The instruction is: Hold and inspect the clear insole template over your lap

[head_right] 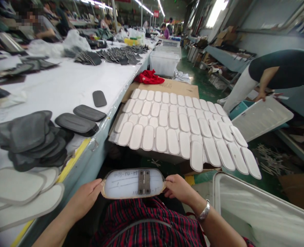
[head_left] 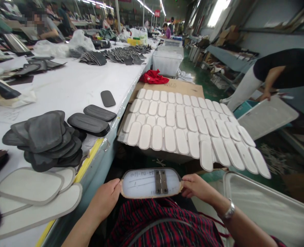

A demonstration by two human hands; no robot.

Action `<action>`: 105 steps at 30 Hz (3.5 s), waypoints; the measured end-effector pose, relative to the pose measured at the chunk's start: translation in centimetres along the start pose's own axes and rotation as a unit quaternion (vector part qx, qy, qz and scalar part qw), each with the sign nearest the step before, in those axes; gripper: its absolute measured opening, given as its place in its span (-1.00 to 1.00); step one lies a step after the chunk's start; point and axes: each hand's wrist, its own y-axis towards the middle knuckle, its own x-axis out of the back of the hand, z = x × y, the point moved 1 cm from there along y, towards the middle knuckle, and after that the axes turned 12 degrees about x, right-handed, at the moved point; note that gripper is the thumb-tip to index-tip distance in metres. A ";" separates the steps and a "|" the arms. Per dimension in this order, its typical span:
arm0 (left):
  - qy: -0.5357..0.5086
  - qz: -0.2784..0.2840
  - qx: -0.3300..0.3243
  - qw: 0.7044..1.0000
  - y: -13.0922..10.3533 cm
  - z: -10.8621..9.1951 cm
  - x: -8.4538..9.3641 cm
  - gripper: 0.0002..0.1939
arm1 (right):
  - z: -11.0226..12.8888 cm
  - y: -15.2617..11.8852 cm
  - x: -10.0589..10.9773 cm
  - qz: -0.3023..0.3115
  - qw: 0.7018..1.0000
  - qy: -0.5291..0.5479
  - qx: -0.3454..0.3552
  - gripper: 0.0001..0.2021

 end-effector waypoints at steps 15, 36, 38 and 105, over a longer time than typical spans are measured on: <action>0.035 -0.041 0.005 0.999 0.0 0.2 -0.8 -0.57 | -1.5 0.4 -0.3 -0.033 0.988 -0.131 0.072 -0.77; 0.006 -0.022 0.033 0.999 -0.3 -0.4 -0.7 -0.55 | -0.7 -0.3 0.4 0.007 0.996 0.093 -0.002 -0.63; 0.006 -0.025 0.033 0.999 -0.4 -0.5 -0.6 -0.55 | -0.7 -0.4 0.4 -0.003 0.994 0.104 -0.017 -0.49; -0.177 -0.030 0.065 0.982 -0.5 0.4 -0.6 -0.75 | -2.2 0.7 -1.1 -0.039 0.923 -0.375 0.071 -0.64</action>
